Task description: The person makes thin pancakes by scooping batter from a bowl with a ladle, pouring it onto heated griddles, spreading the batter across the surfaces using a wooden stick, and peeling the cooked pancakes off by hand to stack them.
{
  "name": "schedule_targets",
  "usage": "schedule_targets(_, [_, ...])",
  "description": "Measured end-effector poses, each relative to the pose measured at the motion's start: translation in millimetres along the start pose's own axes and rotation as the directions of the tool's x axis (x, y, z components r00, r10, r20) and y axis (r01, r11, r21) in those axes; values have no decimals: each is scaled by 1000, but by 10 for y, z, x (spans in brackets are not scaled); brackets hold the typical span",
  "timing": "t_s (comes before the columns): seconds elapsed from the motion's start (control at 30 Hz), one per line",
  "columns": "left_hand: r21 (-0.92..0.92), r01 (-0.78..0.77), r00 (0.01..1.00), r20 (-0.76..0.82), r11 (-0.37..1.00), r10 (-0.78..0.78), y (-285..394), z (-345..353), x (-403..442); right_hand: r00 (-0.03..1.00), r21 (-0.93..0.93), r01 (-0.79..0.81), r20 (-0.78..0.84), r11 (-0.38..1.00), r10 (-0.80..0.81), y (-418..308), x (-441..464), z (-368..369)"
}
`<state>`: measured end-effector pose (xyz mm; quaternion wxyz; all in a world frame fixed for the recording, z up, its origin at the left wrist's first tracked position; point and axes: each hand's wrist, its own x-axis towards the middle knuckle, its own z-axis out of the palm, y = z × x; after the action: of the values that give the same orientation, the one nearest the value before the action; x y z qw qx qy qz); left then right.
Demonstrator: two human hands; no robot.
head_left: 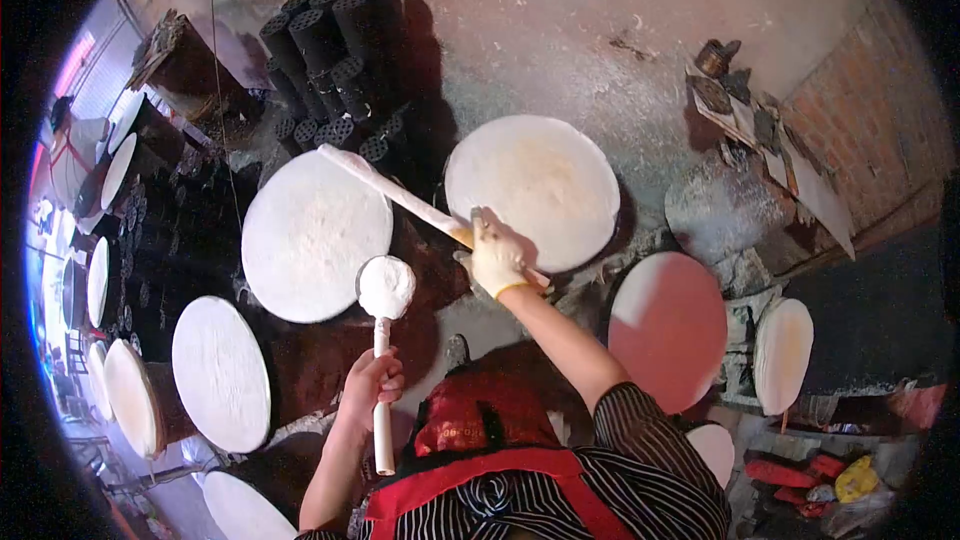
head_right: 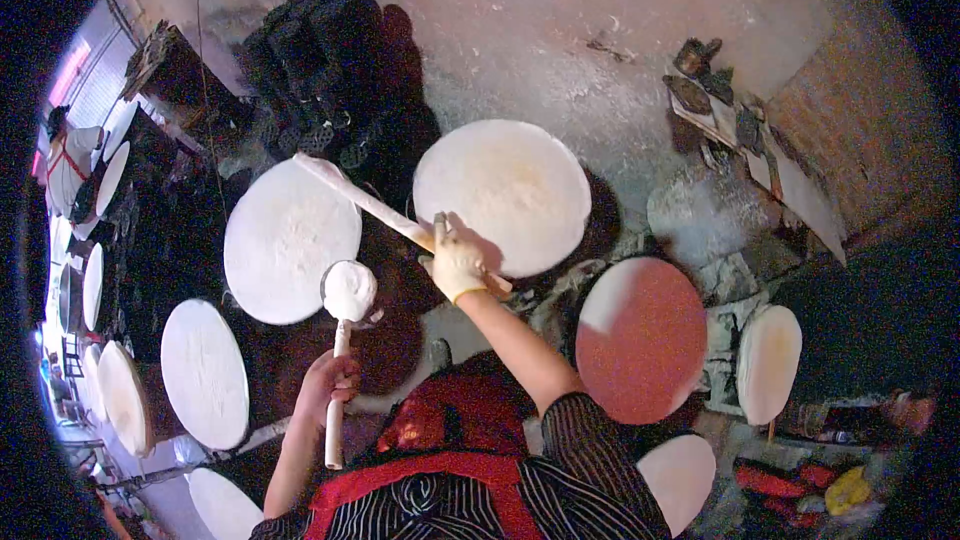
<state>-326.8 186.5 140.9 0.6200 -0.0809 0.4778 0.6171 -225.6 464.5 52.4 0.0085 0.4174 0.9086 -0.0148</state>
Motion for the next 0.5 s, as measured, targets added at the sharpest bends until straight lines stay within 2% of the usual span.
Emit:
schedule_targets(0.03, [-2, 6, 1000, 8, 1000, -6, 123, -31, 89, 996, 6, 11, -83, 1000, -11, -83, 247, 144])
schedule_targets(0.13, [-21, 38, 999, 31, 999, -38, 433, -46, 336, 994, 91, 70, -86, 993, -62, -73, 647, 312])
schedule_targets(0.17, [-32, 50, 998, 36, 998, -49, 442, -36, 359, 997, 141, 44, -70, 989, -35, -39, 639, 343])
schedule_targets(0.27, [-18, 69, 998, 14, 997, -69, 615, 69, 508, 988, 148, 5, -153, 989, 18, 210, 802, 152])
schedule_targets(0.3, [-3, 77, 997, 1, 997, -77, 644, 129, 556, 979, 176, 28, -204, 984, 8, 418, 893, -13])
schedule_targets(0.33, [-5, 87, 996, 24, 996, -87, 660, 155, 627, 961, 313, -71, -232, 947, 149, 573, 884, -382])
schedule_targets(0.4, [0, 108, 992, 68, 994, -108, 706, 208, 774, 927, 342, -107, -304, 934, 218, 1400, 900, -669])
schedule_targets(0.43, [64, 98, 994, 38, 993, -101, 749, 350, 774, 907, 358, -123, -339, 926, 251, 1814, 909, -814])
schedule_targets(0.47, [44, 130, 987, 88, 991, -133, 746, 420, 924, 807, 744, -31, -376, 667, 456, 2783, 636, -1062])
schedule_targets(0.5, [82, 124, 988, 84, 989, -131, 770, 497, 948, 753, 913, -24, -252, 407, 608, 2870, 228, -1641])
